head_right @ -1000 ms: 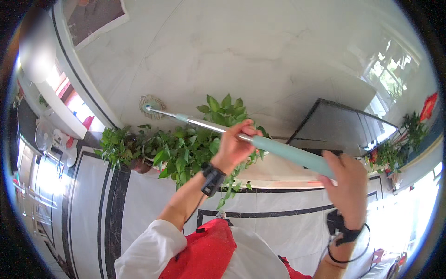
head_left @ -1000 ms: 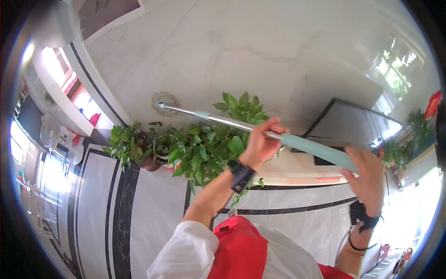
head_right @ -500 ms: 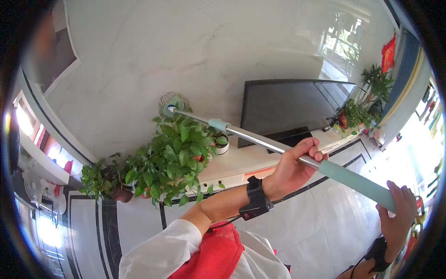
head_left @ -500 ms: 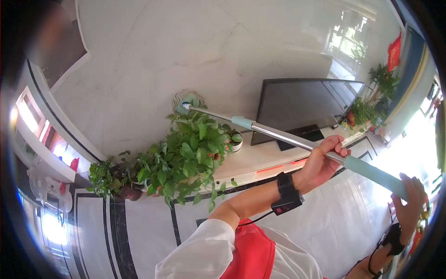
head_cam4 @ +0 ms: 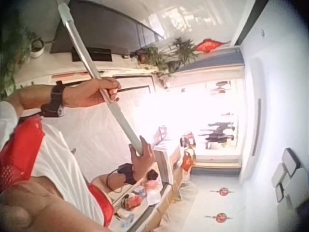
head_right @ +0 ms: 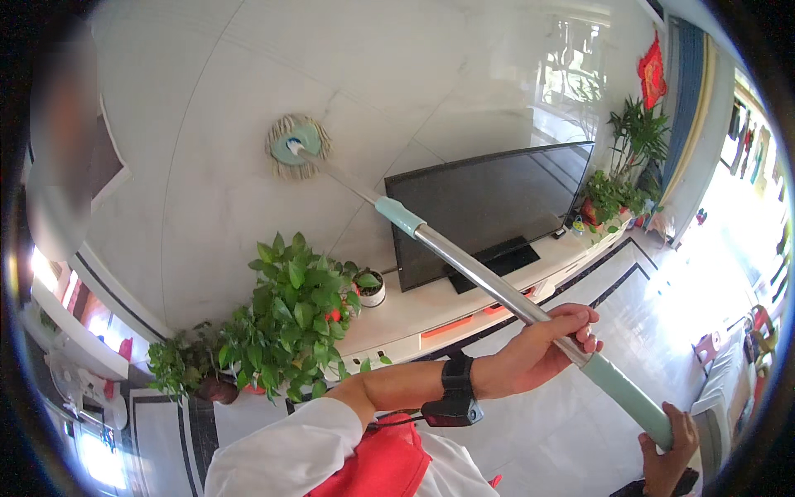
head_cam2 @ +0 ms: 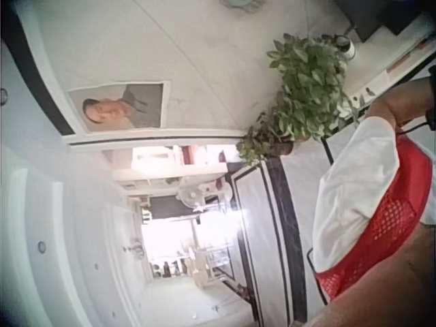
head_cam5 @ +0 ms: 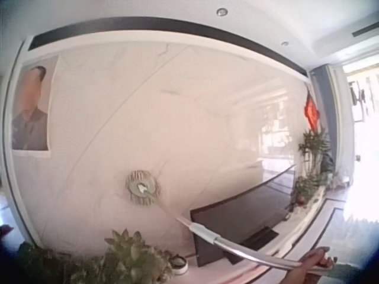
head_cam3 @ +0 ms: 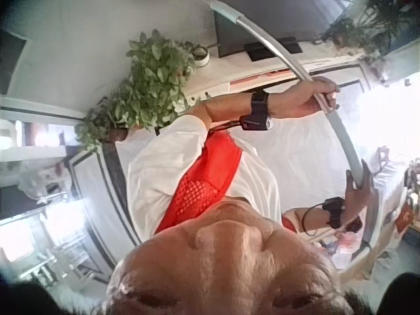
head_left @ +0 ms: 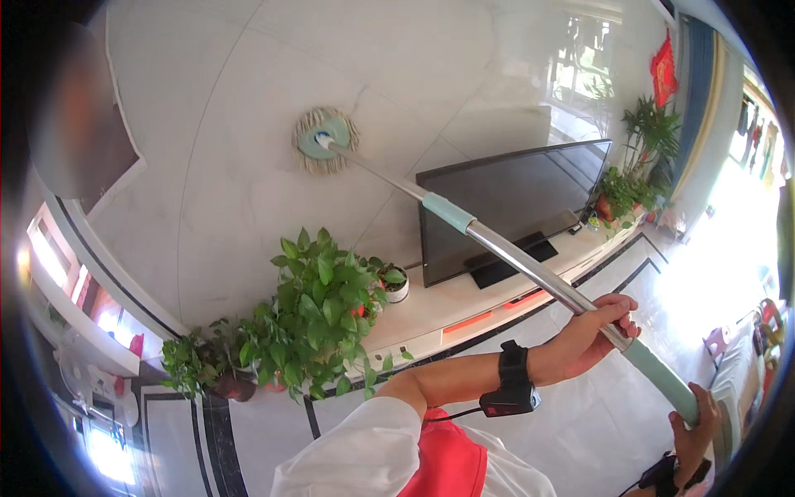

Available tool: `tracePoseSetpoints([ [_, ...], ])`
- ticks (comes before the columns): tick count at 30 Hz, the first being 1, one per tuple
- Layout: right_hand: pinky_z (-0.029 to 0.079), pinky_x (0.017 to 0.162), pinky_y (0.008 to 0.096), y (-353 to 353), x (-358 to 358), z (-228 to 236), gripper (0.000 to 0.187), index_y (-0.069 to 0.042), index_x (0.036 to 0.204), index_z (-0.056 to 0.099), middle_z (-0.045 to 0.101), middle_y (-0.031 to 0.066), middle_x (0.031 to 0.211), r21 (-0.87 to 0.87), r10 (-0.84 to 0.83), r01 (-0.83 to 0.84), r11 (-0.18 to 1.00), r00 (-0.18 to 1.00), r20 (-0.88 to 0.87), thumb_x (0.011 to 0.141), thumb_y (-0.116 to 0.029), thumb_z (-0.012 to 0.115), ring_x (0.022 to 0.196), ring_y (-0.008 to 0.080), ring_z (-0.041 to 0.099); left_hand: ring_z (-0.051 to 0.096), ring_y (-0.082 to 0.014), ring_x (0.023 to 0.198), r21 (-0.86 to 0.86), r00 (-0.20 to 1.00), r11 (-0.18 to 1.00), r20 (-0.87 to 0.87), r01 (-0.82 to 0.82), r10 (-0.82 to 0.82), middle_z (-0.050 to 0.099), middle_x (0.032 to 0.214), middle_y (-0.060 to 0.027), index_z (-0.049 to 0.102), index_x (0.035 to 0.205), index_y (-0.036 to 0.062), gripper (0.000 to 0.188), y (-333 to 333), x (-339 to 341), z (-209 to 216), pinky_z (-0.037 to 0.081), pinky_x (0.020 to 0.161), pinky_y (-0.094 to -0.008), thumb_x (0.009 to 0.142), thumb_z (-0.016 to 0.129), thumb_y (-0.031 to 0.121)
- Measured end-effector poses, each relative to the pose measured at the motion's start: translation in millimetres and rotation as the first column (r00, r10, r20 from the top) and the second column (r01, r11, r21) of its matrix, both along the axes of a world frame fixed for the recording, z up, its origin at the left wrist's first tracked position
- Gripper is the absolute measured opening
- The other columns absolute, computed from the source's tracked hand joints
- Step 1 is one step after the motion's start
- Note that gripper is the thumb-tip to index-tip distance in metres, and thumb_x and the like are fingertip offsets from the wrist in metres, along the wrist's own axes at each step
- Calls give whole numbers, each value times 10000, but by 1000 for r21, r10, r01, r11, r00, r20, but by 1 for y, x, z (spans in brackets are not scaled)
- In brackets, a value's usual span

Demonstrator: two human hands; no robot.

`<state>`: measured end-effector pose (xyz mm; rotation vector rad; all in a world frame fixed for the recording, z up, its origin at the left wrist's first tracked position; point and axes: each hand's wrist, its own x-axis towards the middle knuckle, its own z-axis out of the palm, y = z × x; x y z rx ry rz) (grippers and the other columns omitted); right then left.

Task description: Cleaning a marble-tiled wall in a living room using a mop.

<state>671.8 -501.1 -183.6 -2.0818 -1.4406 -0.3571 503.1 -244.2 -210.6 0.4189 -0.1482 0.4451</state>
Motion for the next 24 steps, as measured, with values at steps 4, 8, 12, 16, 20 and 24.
tracePoseSetpoints([
  [4, 426, 618, 399, 17, 4, -55, 425, -26, 931, 593, 552, 148, 732, 15, -74, 80, 997, 969, -235, 544, -107, 750, 687, 334, 562, 554, -148, 739, 87, 992, 996, -125, 3, 8, 523, 706, -16, 544, 983, 31, 149, 12, 19, -10, 453, 847, -296, 907, 562, 159],
  [8, 430, 549, 396, 70, -13, -118, 361, -31, 808, 567, 549, 158, 617, -74, -100, 77, 994, 916, -390, 556, -149, 797, 596, 361, 557, 554, -138, 721, 263, 926, 957, -318, -120, 204, 510, 684, -7, 565, 947, 44, 142, 50, 8, -22, 483, 730, -281, 908, 566, 180],
  [12, 471, 582, 411, 133, -43, -183, 421, -21, 830, 599, 605, 156, 656, -114, -4, -61, 992, 867, -499, 624, -328, 800, 623, 337, 603, 463, -129, 592, 231, 784, 932, -505, -279, 360, 455, 647, 5, 564, 940, 20, 224, 96, -10, -46, 481, 637, -307, 863, 648, 212],
  [16, 473, 569, 350, 192, -81, -221, 424, -13, 870, 617, 607, 128, 648, 17, 184, -237, 971, 704, -686, 668, -348, 781, 606, 230, 614, 428, -100, 514, 378, 692, 856, -511, -353, 510, 403, 562, 25, 560, 957, 12, 285, 141, -37, -42, 435, 562, -295, 844, 675, 247],
  [20, 454, 571, 328, 261, -136, -177, 396, 0, 974, 570, 567, 87, 695, 205, 406, -407, 890, 504, -762, 743, -275, 738, 603, 168, 543, 412, -91, 442, 608, 620, 666, -336, -432, 709, 385, 531, 33, 550, 1016, 13, 363, 189, -77, 23, 407, 486, -281, 858, 649, 324],
  [24, 454, 561, 329, 310, -175, -120, 422, 6, 1074, 501, 568, 89, 746, 402, 607, -468, 787, 472, -639, 792, -241, 695, 599, 171, 543, 504, -148, 402, 802, 492, 378, -122, -463, 862, 461, 479, -23, 557, 762, 56, 435, 240, -97, 88, 386, 376, -289, 841, 611, 480],
])
